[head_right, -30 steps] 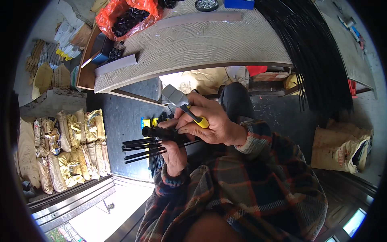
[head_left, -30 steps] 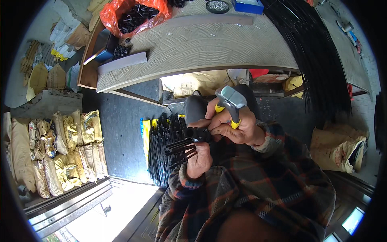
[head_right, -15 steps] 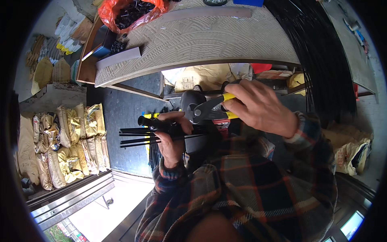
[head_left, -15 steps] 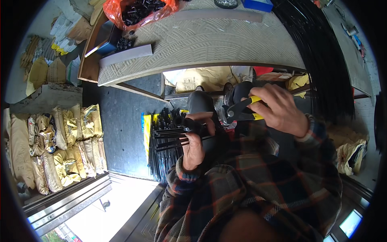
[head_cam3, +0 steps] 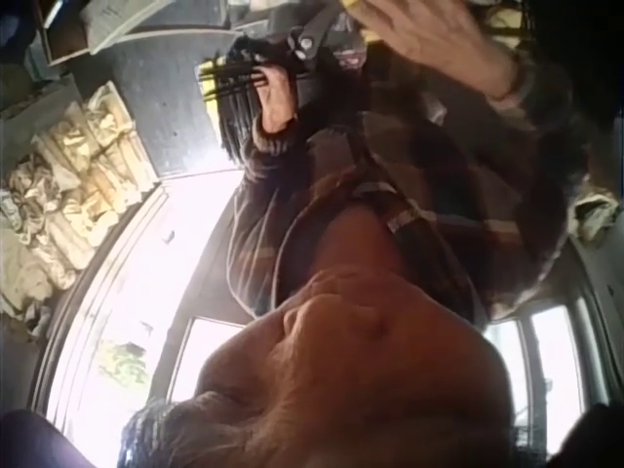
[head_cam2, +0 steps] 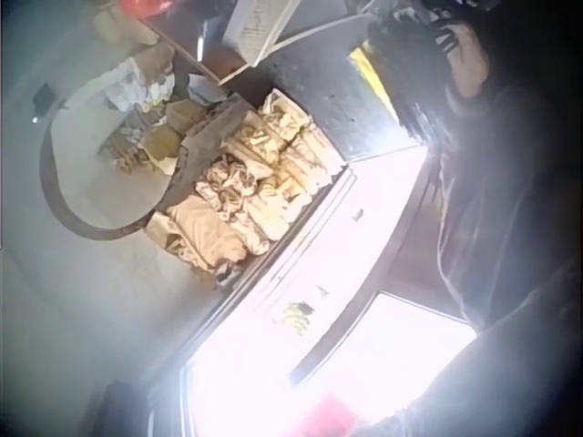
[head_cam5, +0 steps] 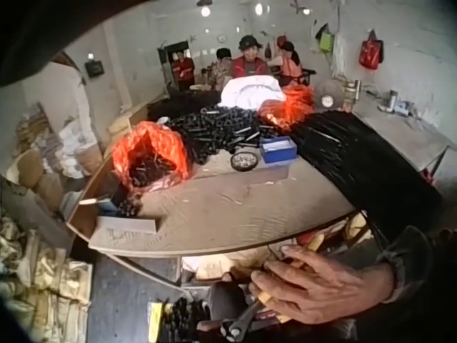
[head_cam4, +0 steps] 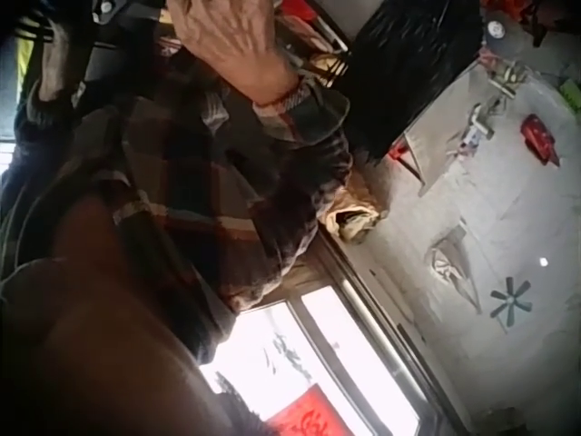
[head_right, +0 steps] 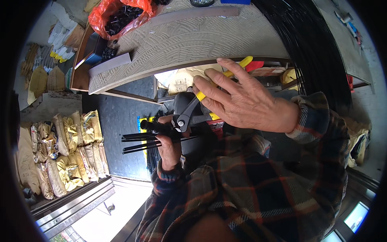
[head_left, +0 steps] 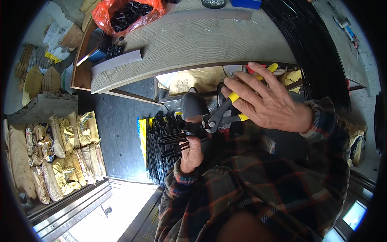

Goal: The recorder is assembling bundles of black cables, attaching small connectors, and using pliers to secure components.

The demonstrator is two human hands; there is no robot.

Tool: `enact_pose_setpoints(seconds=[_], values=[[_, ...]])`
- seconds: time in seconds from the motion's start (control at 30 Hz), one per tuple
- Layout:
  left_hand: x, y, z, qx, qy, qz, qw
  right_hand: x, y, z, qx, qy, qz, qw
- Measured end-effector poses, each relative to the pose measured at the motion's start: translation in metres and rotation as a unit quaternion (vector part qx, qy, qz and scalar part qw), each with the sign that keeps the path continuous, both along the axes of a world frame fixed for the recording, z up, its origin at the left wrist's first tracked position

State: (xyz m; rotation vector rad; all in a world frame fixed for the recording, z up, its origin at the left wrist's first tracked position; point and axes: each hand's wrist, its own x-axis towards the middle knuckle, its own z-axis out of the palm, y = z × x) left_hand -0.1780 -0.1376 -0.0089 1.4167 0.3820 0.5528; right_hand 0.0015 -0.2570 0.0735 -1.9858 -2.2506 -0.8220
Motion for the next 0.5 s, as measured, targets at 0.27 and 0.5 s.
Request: enact_pose_setpoints(seconds=[0.27,0.5], values=[[0.000,-0.002,0.005,0.024,0.027,0.006,0.999,0.000,-0.005,0.014,-0.109,-0.083,0.019,0.990],[-0.002,0.003,-0.002,0.011,0.006,0.001,1.000,-0.008,-0.003,-0.035,-0.094,0.193,0.056,0.975]])
